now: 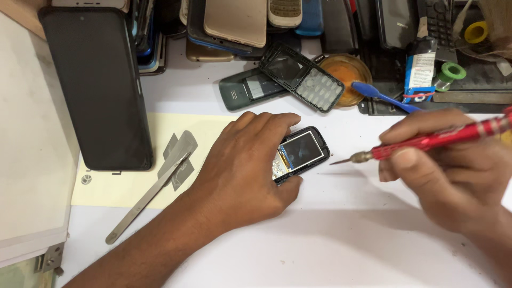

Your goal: The person repairs a feature phone on a cluttered workbench. They handle the disassembled phone, apply adhesive from a tube onto the board and housing, press components together, reassemble the keypad and screen into the housing, tighten screws with a screwdriver, and brush the interior with a blue brush.

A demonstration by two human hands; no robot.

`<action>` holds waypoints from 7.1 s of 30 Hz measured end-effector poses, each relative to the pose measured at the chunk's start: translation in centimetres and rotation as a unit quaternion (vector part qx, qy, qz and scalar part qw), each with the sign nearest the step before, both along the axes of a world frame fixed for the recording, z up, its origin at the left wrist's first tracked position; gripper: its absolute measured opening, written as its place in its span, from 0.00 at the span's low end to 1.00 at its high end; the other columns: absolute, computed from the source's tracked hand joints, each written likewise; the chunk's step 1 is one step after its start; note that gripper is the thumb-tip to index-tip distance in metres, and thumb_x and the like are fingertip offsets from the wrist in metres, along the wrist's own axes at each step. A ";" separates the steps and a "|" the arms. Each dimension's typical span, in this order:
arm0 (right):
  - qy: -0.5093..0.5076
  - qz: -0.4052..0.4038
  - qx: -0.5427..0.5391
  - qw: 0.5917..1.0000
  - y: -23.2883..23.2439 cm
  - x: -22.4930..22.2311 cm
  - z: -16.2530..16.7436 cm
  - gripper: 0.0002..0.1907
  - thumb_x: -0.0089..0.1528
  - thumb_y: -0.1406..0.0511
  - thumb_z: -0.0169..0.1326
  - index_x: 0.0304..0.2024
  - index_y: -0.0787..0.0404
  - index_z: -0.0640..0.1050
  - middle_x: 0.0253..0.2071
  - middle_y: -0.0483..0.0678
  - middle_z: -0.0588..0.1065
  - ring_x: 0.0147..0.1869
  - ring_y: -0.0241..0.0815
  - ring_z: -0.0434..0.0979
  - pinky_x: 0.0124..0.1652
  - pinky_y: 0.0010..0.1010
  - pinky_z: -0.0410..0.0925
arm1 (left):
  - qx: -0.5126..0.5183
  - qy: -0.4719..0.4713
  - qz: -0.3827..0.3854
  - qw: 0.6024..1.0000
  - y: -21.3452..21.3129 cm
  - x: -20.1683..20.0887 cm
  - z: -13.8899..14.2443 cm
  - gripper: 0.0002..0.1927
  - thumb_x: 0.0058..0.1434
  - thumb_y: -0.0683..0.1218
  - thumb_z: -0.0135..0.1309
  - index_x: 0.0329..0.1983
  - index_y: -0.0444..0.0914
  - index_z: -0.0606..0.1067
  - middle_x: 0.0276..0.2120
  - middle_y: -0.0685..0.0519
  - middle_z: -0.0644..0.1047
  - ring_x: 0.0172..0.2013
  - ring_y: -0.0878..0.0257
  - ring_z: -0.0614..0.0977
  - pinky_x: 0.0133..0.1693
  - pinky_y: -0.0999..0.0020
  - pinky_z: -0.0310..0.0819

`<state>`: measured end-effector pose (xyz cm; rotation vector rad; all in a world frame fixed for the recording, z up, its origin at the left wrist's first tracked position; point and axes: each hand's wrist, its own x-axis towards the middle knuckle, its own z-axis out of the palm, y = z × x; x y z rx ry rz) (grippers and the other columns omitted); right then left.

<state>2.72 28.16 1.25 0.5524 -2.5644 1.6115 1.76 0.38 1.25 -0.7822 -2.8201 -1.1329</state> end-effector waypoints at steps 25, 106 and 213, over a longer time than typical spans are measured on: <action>0.133 0.128 0.120 0.975 -2.5 -0.8 -2.1 0.10 0.62 0.72 0.58 0.44 0.67 0.73 0.32 0.48 0.80 0.29 0.32 0.79 0.28 0.23 0.69 | 0.046 0.000 -0.001 0.999 0.0 0.1 -0.5 0.34 0.46 0.41 0.68 0.57 0.31 0.69 0.40 0.43 0.80 0.42 0.49 0.80 0.44 0.54 0.73; 0.133 0.152 0.064 0.977 -1.5 -0.3 -3.1 0.12 0.67 0.67 0.53 0.48 0.70 0.71 0.41 0.53 0.79 0.33 0.28 0.82 0.29 0.17 0.73 | 0.033 -0.079 -0.031 0.996 -0.4 0.2 -0.3 0.45 0.48 0.44 0.67 0.68 0.35 0.60 0.39 0.45 0.81 0.42 0.51 0.79 0.42 0.53 0.73; 0.144 0.036 0.078 0.986 -1.8 -0.5 -2.4 0.10 0.70 0.68 0.48 0.41 0.72 0.75 0.31 0.53 0.78 0.31 0.34 0.81 0.28 0.20 0.73 | 0.022 0.030 -0.047 0.998 -0.8 0.0 -1.0 0.45 0.45 0.42 0.68 0.67 0.33 0.63 0.49 0.47 0.80 0.53 0.52 0.76 0.56 0.52 0.68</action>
